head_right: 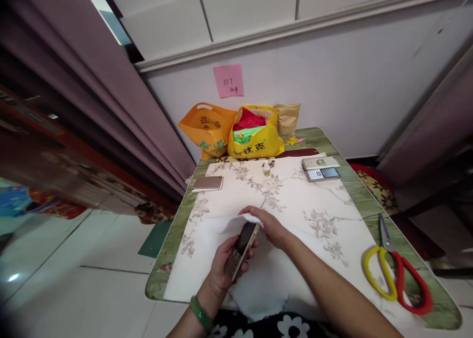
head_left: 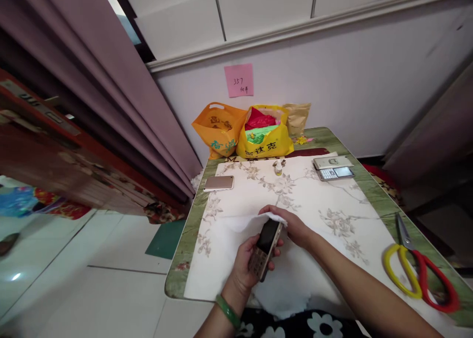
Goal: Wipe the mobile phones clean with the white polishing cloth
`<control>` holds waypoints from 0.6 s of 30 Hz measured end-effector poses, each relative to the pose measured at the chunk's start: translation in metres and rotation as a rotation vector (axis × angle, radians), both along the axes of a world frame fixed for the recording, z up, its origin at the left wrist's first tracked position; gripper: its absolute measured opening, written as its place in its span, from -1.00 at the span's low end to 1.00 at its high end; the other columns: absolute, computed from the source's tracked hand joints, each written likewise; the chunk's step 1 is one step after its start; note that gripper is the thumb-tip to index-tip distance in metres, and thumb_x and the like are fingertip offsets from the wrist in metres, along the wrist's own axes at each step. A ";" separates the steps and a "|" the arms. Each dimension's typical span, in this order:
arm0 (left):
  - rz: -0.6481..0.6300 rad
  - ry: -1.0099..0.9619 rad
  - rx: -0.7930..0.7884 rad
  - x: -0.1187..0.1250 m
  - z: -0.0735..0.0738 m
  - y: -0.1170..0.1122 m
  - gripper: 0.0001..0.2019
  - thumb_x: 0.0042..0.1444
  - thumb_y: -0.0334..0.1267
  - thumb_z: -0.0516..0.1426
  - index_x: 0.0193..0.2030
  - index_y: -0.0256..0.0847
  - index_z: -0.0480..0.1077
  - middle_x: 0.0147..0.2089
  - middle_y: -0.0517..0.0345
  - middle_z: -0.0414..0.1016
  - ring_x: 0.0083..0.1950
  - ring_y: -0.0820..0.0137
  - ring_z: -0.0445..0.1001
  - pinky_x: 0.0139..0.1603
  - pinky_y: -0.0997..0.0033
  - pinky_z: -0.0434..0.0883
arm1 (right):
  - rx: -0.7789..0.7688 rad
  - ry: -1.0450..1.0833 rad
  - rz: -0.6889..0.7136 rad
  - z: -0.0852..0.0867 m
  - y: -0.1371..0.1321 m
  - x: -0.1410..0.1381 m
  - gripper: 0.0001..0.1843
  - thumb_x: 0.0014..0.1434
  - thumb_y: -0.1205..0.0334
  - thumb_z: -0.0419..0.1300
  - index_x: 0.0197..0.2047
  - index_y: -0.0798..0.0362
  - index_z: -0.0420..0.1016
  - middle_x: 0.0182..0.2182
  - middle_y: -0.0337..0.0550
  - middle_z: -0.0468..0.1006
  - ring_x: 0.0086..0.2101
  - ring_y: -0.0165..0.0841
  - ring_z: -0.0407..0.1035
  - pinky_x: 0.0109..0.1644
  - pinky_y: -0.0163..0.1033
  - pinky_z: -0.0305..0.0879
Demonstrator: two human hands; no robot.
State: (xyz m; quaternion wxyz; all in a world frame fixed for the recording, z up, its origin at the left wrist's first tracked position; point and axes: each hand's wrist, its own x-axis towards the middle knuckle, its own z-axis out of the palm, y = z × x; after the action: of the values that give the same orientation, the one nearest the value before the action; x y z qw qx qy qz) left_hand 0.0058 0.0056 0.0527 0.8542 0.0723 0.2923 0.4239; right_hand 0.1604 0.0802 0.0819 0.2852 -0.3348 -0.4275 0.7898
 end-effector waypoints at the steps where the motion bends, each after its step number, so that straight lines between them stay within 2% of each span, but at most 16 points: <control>1: -0.015 -0.019 0.007 0.001 0.000 0.002 -0.59 0.22 -0.16 0.01 -0.01 -0.49 0.44 -0.10 -0.24 0.56 -0.33 0.34 0.56 -0.59 0.54 0.43 | -0.049 0.014 -0.011 0.001 0.000 0.000 -0.56 0.13 -0.17 0.08 -0.18 0.05 0.39 -0.63 -0.30 0.42 -0.72 -0.49 0.16 -0.66 -0.40 -0.01; 4: -0.067 -0.083 0.028 0.006 0.001 0.008 -0.56 0.22 -0.15 -0.01 -0.02 -0.54 0.44 -0.13 -0.25 0.56 -0.35 0.33 0.55 -0.60 0.51 0.43 | -0.135 0.072 -0.016 -0.001 0.002 0.000 -0.56 0.06 -0.17 0.13 -0.24 0.06 0.37 -0.68 -0.32 0.38 -0.75 -0.47 0.15 -0.70 -0.39 -0.05; 6: -0.085 -0.114 0.056 0.010 0.003 0.010 -0.55 0.22 -0.16 -0.03 0.00 -0.54 0.43 -0.13 -0.25 0.56 -0.32 0.30 0.56 -0.57 0.48 0.46 | -0.122 0.075 -0.085 -0.007 0.009 0.001 -0.57 0.04 -0.16 0.16 -0.29 0.08 0.39 -0.66 -0.31 0.38 -0.73 -0.47 0.16 -0.67 -0.37 -0.01; 10: -0.090 -0.107 0.126 0.017 0.006 0.008 -0.52 0.23 -0.16 -0.06 0.07 -0.56 0.39 -0.07 -0.31 0.54 -0.22 0.17 0.57 -0.44 0.34 0.51 | 0.011 -0.055 -0.524 -0.028 0.041 0.006 -0.64 -0.04 -0.06 0.28 -0.37 0.10 0.44 -0.51 -0.24 0.49 -0.52 -0.42 0.29 -0.45 -0.33 0.22; 12: 0.006 -0.086 0.113 0.020 0.003 0.008 -0.52 0.24 -0.16 -0.05 0.11 -0.54 0.36 -0.01 -0.32 0.51 -0.16 0.15 0.56 -0.36 0.30 0.51 | 0.045 -0.072 -0.681 -0.034 0.060 0.007 -0.64 -0.05 -0.04 0.27 -0.32 0.09 0.47 -0.40 -0.20 0.54 -0.39 -0.34 0.36 -0.31 -0.29 0.29; 14: 0.153 -0.075 0.055 0.021 -0.003 0.009 -0.54 0.24 -0.17 -0.03 0.12 -0.49 0.36 0.04 -0.28 0.49 -0.10 0.16 0.55 -0.27 0.29 0.50 | 0.081 -0.059 -0.753 -0.033 0.072 0.006 -0.60 -0.02 -0.05 0.24 -0.24 0.09 0.49 -0.31 -0.15 0.57 -0.26 -0.27 0.40 -0.20 -0.24 0.31; 16: 0.271 -0.088 -0.020 0.020 -0.012 0.013 -0.57 0.23 -0.16 0.00 0.11 -0.44 0.38 0.04 -0.24 0.50 -0.05 0.16 0.53 -0.19 0.26 0.48 | 0.148 -0.077 -0.779 -0.024 0.072 0.003 -0.59 0.03 -0.06 0.20 -0.21 0.10 0.49 -0.24 -0.12 0.57 -0.19 -0.25 0.40 -0.14 -0.22 0.31; 18: 0.350 -0.119 -0.079 0.018 -0.021 0.019 -0.58 0.22 -0.15 0.03 0.08 -0.41 0.39 0.00 -0.21 0.52 -0.02 0.14 0.51 -0.12 0.21 0.45 | 0.253 -0.105 -0.702 -0.013 0.059 0.000 -0.60 0.11 -0.06 0.15 -0.18 0.09 0.50 -0.21 -0.12 0.57 -0.19 -0.28 0.40 -0.13 -0.24 0.31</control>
State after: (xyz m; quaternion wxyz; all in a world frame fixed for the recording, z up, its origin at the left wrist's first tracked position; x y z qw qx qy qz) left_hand 0.0237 0.0242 0.0321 0.7854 -0.0383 0.2659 0.5577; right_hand 0.1601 0.1389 0.0686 0.5554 -0.4630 -0.3949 0.5668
